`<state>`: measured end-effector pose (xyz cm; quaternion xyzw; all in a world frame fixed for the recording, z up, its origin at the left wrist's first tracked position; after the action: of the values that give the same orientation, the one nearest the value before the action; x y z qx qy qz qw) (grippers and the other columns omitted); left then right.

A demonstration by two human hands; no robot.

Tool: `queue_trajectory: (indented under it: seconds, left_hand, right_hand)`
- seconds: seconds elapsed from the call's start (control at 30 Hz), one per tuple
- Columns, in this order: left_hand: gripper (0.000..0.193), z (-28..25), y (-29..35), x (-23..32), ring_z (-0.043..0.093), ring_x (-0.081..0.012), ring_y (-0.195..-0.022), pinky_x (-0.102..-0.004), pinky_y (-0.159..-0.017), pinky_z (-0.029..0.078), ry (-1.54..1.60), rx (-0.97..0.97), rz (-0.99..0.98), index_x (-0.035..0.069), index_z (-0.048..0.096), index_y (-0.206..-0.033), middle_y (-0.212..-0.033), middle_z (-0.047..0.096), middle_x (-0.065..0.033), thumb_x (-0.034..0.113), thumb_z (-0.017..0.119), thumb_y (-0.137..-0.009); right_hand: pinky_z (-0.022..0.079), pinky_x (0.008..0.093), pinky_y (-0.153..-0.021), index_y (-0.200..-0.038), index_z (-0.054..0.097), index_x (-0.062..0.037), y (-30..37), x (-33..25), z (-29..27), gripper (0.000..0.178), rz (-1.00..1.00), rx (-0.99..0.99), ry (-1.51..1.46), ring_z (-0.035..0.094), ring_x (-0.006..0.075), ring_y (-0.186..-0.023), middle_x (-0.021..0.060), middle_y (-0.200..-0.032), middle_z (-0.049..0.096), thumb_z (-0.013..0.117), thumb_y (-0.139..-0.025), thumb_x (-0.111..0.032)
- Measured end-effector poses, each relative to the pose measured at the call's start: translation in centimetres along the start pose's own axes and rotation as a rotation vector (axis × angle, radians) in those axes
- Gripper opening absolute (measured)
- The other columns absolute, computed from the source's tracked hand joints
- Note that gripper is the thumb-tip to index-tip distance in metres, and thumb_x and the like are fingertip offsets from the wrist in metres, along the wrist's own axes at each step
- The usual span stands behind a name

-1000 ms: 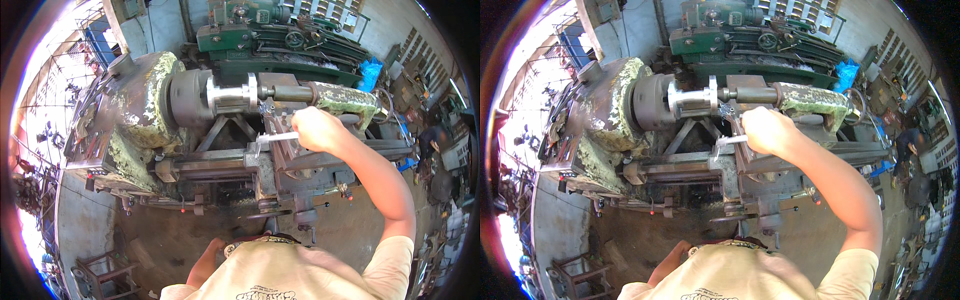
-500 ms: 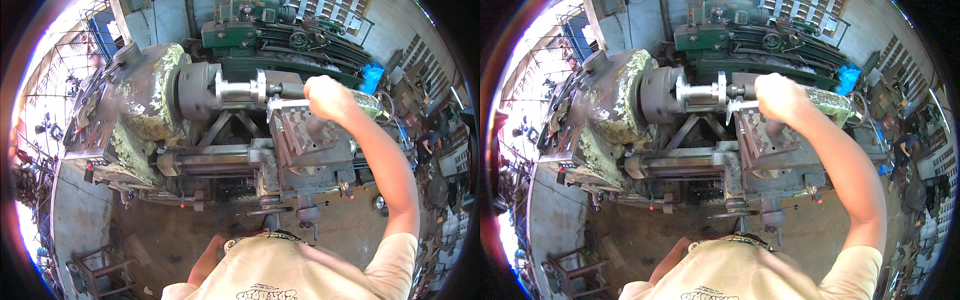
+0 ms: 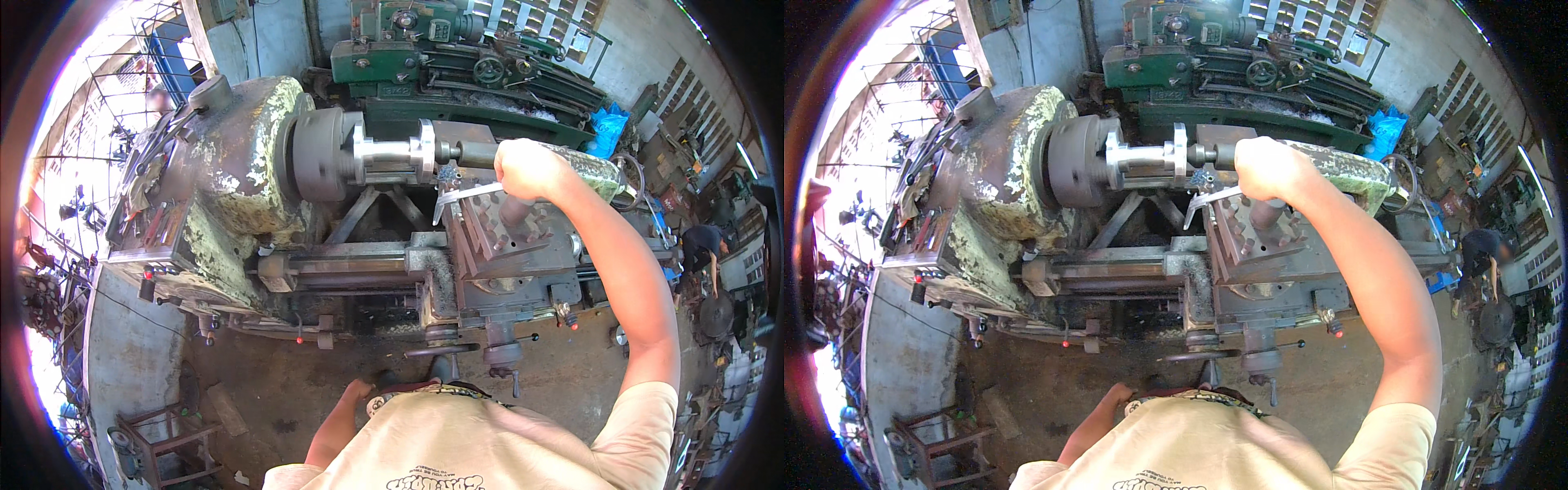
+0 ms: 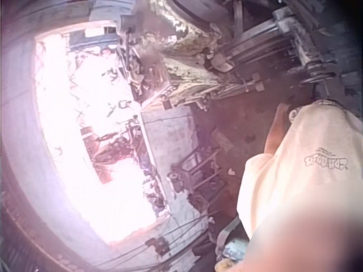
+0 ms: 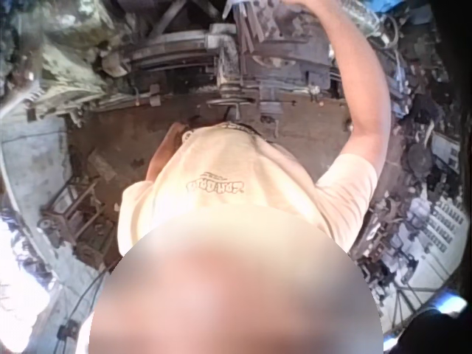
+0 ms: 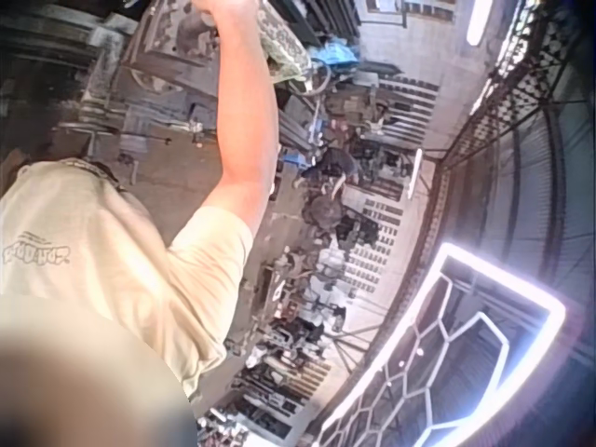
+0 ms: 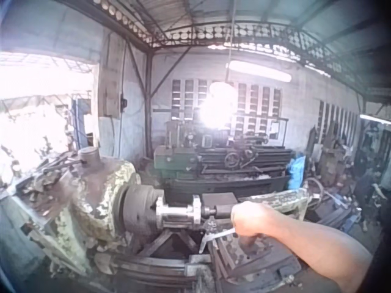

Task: The person operates a metal lathe, adjusting the tool post and carriage while a cylindrical workpiece rotates. They periodically stop the machine to measure the workpiece with a vernier caliper and then resume cutting. The person also uses a wire brush to clear metal shavings from the work area.

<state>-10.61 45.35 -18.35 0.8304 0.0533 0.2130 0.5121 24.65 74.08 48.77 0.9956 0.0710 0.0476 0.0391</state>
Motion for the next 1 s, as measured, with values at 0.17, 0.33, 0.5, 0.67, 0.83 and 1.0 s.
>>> queue_trajectory:
  seconds: [0.17,0.33,0.5,0.67,0.83,1.0]
  left_hand:
    - [0.040,-0.4,0.8,0.0,0.066,-0.0354,-0.104,-0.0454,-0.087,0.051,0.146,0.002,-0.043,0.006,0.073,-0.101,-0.108,0.069,-0.0208,0.042,0.061,-0.087]
    - [0.037,1.9,-0.3,-0.6,0.068,-0.0332,-0.098,-0.0428,-0.086,0.053,-0.374,0.094,0.458,0.009,0.072,-0.106,-0.105,0.070,-0.0183,0.037,0.055,-0.089]
    - [0.038,4.7,-2.5,-3.4,0.069,-0.0315,-0.098,-0.0403,-0.087,0.053,-0.432,-0.070,0.319,0.011,0.072,-0.105,-0.101,0.072,-0.0148,0.038,0.050,-0.091]
    - [0.037,3.9,-1.9,-3.5,0.069,-0.0290,-0.098,-0.0394,-0.086,0.054,-0.434,-0.035,0.203,0.012,0.073,-0.103,-0.101,0.072,-0.0137,0.039,0.050,-0.091]
    - [0.046,2.5,-0.6,-2.1,0.066,-0.0353,-0.103,-0.0429,-0.091,0.051,-0.439,-0.086,0.256,0.012,0.070,-0.110,-0.108,0.069,-0.0164,0.048,0.044,-0.097]
    - [0.040,2.3,-0.5,-1.9,0.067,-0.0329,-0.102,-0.0423,-0.088,0.052,-0.361,-0.028,0.238,0.013,0.071,-0.110,-0.108,0.069,-0.0160,0.043,0.050,-0.093]
  right_hand:
    - [0.054,0.0400,-0.081,-0.082,0.073,-0.0052,-1.3,1.2,-2.2,0.017,-0.010,0.173,0.024,0.069,0.0334,-0.089,0.0198,-0.091,0.070,0.059,-0.072,-0.003]
    - [0.054,0.0381,-0.080,-0.082,0.074,-0.0025,-1.4,2.8,-4.4,0.013,0.026,0.092,0.008,0.068,0.0312,-0.091,0.0189,-0.096,0.069,0.064,-0.075,-0.007]
    - [0.055,0.0385,-0.078,-0.086,0.076,-0.0044,0.0,4.8,-5.6,0.018,-0.047,0.182,-0.099,0.070,0.0299,-0.082,0.0198,-0.087,0.070,0.067,-0.071,-0.007]
    - [0.055,0.0371,-0.074,-0.090,0.077,-0.0051,-1.1,9.0,-6.5,0.022,0.100,0.160,-0.254,0.071,0.0262,-0.076,0.0182,-0.084,0.072,0.069,-0.069,-0.007]
    - [0.053,0.0342,-0.061,-0.086,0.076,-0.0014,-2.0,11.8,-4.9,0.017,0.130,0.280,-0.314,0.066,0.0187,-0.062,0.0157,-0.072,0.070,0.069,-0.072,-0.005]
    - [0.043,0.0299,-0.045,-0.084,0.074,-0.0008,-2.3,13.5,-2.7,0.012,0.192,0.134,-0.537,0.054,0.0121,-0.049,0.0076,-0.066,0.065,0.067,-0.075,-0.004]
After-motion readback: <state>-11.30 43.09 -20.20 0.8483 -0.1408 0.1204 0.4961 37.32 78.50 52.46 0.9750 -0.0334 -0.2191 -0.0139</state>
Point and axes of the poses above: each hand's wrist, its own y-axis away from the middle knuckle, its own z-axis out of the palm, x = y × z, the point moved 5 cm from there along -y, towards the middle knuckle
